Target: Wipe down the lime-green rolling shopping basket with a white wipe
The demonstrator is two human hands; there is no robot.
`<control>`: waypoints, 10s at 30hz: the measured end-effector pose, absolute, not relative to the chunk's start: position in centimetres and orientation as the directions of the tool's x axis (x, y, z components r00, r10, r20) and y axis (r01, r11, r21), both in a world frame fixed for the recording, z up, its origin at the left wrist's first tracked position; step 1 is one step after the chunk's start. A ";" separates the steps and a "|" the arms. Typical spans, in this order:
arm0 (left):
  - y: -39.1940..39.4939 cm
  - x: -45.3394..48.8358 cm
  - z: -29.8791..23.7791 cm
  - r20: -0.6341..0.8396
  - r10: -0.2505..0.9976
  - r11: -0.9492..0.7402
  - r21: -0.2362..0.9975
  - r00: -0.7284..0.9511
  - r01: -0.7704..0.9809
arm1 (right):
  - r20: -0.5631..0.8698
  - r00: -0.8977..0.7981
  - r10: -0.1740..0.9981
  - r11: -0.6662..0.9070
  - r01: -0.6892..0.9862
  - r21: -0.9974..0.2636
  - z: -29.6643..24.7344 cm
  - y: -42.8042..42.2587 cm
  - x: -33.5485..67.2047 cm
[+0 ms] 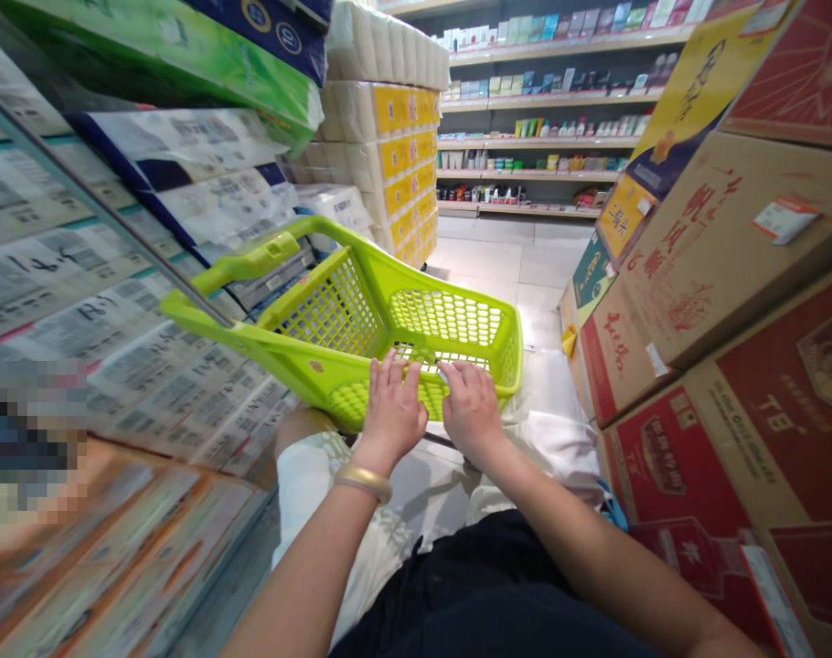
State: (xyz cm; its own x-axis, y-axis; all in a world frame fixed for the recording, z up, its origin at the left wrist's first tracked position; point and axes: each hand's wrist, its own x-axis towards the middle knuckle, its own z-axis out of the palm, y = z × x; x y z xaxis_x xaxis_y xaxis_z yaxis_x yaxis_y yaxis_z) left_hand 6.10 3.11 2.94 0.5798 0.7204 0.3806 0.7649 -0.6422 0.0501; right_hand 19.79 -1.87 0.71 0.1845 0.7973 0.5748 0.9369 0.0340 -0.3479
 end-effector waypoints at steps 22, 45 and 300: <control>2.9 5.9 3.0 0.370 0.724 -0.651 0.085 0.582 0.755 | 0.544 0.103 0.833 0.101 0.938 -0.331 1.5 -1.3 18.7; 3.5 5.6 2.9 0.372 0.708 -0.670 0.084 0.600 0.738 | 0.530 0.115 0.840 0.053 0.955 -0.292 1.4 -2.6 21.0; 2.9 2.3 -1.5 0.470 0.752 -0.642 0.358 0.463 0.678 | 0.421 -0.037 0.906 0.203 0.912 -0.357 0.2 -3.0 15.6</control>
State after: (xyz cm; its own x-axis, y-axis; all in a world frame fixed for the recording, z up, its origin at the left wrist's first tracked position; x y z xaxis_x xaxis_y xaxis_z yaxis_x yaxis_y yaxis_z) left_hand 2.34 2.92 -1.46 0.4630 0.7515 0.4699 0.6781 -0.6418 0.3581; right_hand 15.59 -2.97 0.16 -0.0369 0.9065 0.4206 0.9120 0.2026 -0.3566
